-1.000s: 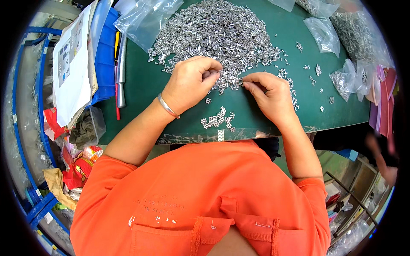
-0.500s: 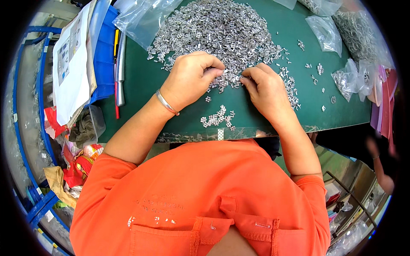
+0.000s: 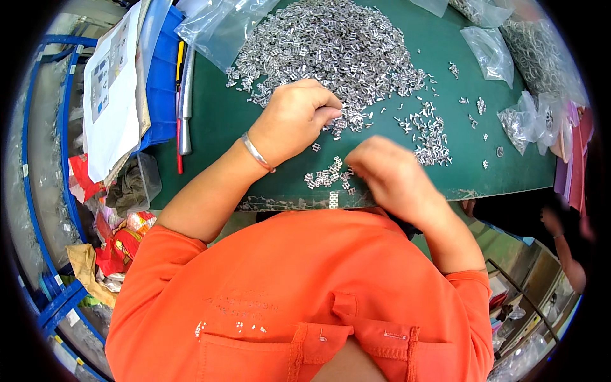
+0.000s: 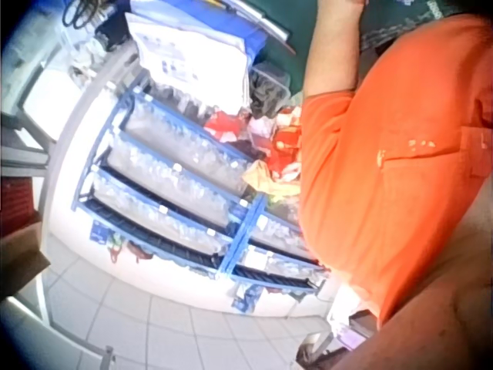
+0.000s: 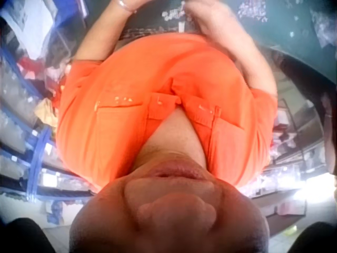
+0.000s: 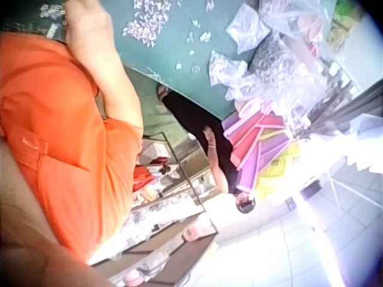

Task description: The person sorts small metal components on a green table by hand, picking them from a large pile and arranging them into smaller groups.

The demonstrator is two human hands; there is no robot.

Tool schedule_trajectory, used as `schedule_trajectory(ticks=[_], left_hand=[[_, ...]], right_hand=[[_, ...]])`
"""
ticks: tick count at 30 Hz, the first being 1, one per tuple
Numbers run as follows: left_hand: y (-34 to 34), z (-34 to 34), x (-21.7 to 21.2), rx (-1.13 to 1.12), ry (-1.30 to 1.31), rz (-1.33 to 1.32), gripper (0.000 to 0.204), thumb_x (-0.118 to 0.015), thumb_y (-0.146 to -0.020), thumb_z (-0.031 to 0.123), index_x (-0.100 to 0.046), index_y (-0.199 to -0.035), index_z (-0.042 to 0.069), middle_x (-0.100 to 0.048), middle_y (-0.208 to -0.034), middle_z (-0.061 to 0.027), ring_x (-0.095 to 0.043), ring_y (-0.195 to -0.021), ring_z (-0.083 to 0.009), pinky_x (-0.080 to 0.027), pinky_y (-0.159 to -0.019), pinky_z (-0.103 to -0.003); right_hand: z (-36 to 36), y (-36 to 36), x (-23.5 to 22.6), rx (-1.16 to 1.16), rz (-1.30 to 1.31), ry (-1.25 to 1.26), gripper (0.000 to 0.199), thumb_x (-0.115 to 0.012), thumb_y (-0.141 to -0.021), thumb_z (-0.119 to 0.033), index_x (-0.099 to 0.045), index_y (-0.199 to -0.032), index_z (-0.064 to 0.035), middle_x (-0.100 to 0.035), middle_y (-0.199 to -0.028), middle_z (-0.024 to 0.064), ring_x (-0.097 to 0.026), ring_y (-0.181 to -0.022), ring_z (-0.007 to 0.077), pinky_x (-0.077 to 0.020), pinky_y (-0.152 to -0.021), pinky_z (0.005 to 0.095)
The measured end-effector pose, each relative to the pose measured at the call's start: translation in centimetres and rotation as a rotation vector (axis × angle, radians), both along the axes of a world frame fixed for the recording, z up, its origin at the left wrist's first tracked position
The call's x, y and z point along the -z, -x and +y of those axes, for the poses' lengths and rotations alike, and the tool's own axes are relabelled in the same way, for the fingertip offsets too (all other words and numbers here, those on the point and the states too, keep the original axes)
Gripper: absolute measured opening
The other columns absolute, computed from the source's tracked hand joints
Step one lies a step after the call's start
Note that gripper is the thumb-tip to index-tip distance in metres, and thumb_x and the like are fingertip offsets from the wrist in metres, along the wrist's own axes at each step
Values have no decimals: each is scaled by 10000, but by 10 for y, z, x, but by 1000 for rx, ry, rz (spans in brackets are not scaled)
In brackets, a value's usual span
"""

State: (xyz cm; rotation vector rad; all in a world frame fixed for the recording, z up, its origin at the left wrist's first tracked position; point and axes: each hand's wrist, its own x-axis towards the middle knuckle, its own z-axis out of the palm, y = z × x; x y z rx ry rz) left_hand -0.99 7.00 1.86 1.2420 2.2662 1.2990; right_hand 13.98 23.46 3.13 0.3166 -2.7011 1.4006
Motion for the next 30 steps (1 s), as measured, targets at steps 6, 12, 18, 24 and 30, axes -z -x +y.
schedule_trajectory(ticks=[6,12,18,24,30], left_hand=[[-21,-34,-17,289,97,-7,69,-743,-788,37,-688,-831,36,-654,-800,-91,-653,-726,-251,-528,-642,-336],[-39,-46,-8,215,69,-22,73,-727,-806,16,-674,-853,36,-614,-835,-83,-626,-770,-269,-516,-674,-351],[-34,-36,6,-60,122,183,240,-764,-779,27,-623,-972,19,-560,-894,-110,-593,-706,-262,-492,-631,-358],[-31,-33,5,-18,95,194,202,-742,-773,-6,-611,-923,29,-557,-841,-97,-602,-692,-250,-495,-616,-355],[-30,-37,6,14,88,151,155,-699,-782,-34,-625,-900,34,-567,-791,-92,-605,-680,-245,-496,-603,-349]], right_hand=[[-8,7,2,51,46,-88,144,-677,-844,16,-646,-983,-3,-619,-936,148,-641,-826,351,-532,-702,398],[-13,34,19,242,109,-266,57,-641,-859,-47,-597,-862,-11,-570,-887,148,-621,-796,369,-526,-676,450],[-12,36,16,264,60,-237,92,-666,-843,-60,-583,-836,-21,-564,-877,140,-623,-790,355,-525,-673,449],[-1,29,11,354,-55,63,89,-652,-797,9,-600,-867,-12,-622,-799,142,-629,-732,329,-520,-650,394],[0,15,7,108,-20,8,103,-652,-800,11,-652,-902,-4,-622,-814,143,-634,-770,340,-523,-671,405]])
